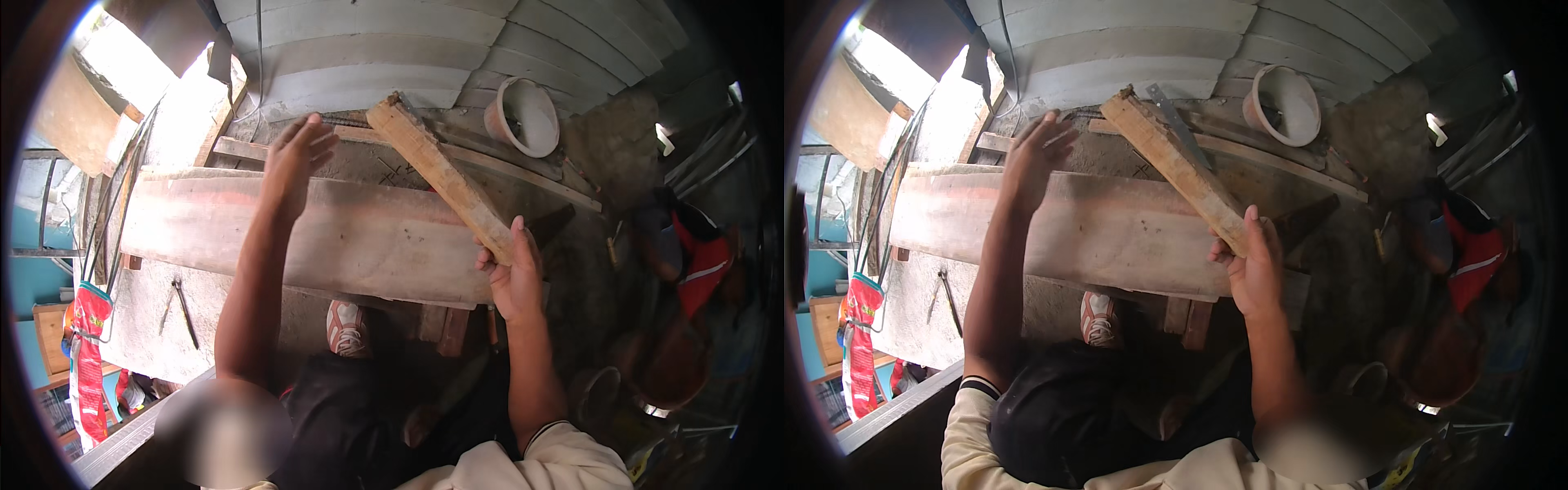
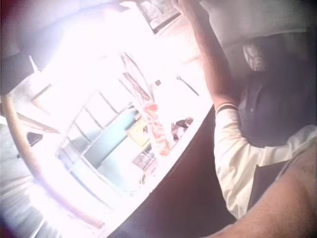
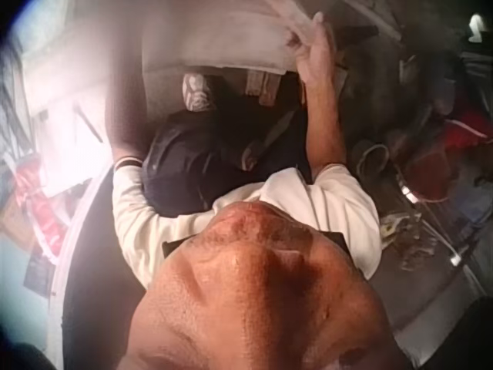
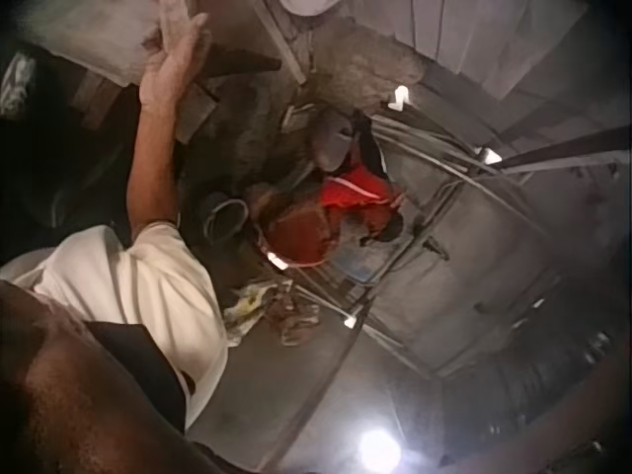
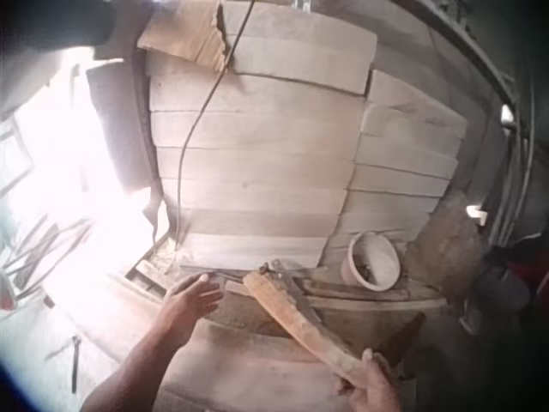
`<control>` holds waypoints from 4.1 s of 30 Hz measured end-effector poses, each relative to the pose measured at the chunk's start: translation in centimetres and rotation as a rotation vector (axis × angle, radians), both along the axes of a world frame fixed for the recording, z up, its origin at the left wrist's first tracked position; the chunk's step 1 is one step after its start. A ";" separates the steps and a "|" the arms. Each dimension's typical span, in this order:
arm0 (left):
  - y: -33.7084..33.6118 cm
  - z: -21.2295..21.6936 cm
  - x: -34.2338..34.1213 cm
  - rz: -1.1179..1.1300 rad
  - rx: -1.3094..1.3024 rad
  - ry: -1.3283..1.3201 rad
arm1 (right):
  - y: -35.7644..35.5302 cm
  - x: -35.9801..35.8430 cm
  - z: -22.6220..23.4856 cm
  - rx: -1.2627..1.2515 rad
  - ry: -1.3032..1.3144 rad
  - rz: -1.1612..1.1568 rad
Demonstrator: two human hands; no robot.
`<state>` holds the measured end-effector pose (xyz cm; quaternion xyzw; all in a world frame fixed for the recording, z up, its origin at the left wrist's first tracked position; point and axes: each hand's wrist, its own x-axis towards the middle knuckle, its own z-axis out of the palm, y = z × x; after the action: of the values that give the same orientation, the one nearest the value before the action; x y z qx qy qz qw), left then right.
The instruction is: The person assembles a wooden structure by positioning planks and using a hammer to drive nails into the wood. They repeatedly adjust the pieces and secure them together, then move a bucket and handle additional wooden boards.
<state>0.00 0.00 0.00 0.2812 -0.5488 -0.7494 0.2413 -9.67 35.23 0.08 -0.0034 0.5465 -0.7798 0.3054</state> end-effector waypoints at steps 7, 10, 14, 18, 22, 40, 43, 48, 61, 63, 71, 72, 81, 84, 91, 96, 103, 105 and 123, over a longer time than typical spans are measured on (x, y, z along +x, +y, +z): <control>9.1 1.2 -1.3 -0.324 0.293 0.164 | -1.4 4.0 1.4 -0.042 0.074 0.195; 10.6 2.0 -1.0 -0.274 0.299 0.216 | -1.1 4.0 2.0 0.125 0.246 0.377; 12.9 2.6 0.5 -0.428 0.187 0.180 | -0.3 1.0 3.5 0.274 0.411 0.316; 16.5 2.7 1.2 -0.646 0.110 0.089 | -1.2 0.3 3.6 0.142 0.654 -0.073; 18.5 2.4 1.3 -0.736 0.067 0.076 | 0.1 -0.6 4.4 0.205 0.779 -0.083; 20.8 2.6 1.8 -0.724 0.067 -0.111 | 3.1 -1.1 2.7 0.425 1.036 -0.157; 21.5 1.8 2.3 -0.712 0.248 -0.138 | 3.6 -0.8 3.1 0.479 1.180 -0.159; 17.7 1.0 1.5 -0.281 0.634 -0.159 | 6.7 0.1 5.0 0.480 1.131 -0.336; 16.7 2.4 -2.1 -0.672 0.335 -0.144 | 9.0 -1.3 3.5 0.767 1.271 -0.008; 18.2 2.7 -3.3 -0.800 0.190 -0.168 | 7.7 0.3 4.1 0.961 1.529 0.103; 16.3 4.6 -7.4 -1.151 0.197 -0.406 | 11.3 3.1 4.4 0.954 1.016 0.222; 14.3 4.8 -8.6 -1.122 0.113 -0.414 | 11.9 4.0 3.8 0.973 0.980 0.113; 10.8 0.2 -15.6 -0.935 -0.930 -0.339 | 14.0 7.7 -1.2 0.728 0.455 -0.116; 12.6 -1.5 -14.5 -0.961 -0.901 -0.345 | 14.2 8.6 -2.2 0.803 0.467 -0.111; 14.1 -1.1 -13.4 -0.976 -0.876 -0.272 | 14.7 9.0 -3.2 0.811 0.458 -0.090; 17.9 1.7 -11.2 -0.674 -1.513 0.311 | 14.8 7.9 -2.4 0.512 0.285 -0.045; 24.1 6.1 -9.3 -0.868 -1.855 0.857 | 15.2 7.7 1.0 -0.264 -0.112 -0.096; 24.5 7.9 -9.4 -0.850 -1.732 0.848 | 15.2 7.3 1.3 -0.541 -0.254 -0.166; 18.3 1.6 -14.9 -0.770 -0.902 -0.209 | 13.4 12.1 0.0 0.257 -0.053 -0.139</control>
<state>-14.87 18.25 1.58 0.0042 -0.8958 -0.4444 -0.0072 2.45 48.61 0.04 0.0941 0.6325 -0.7224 0.2630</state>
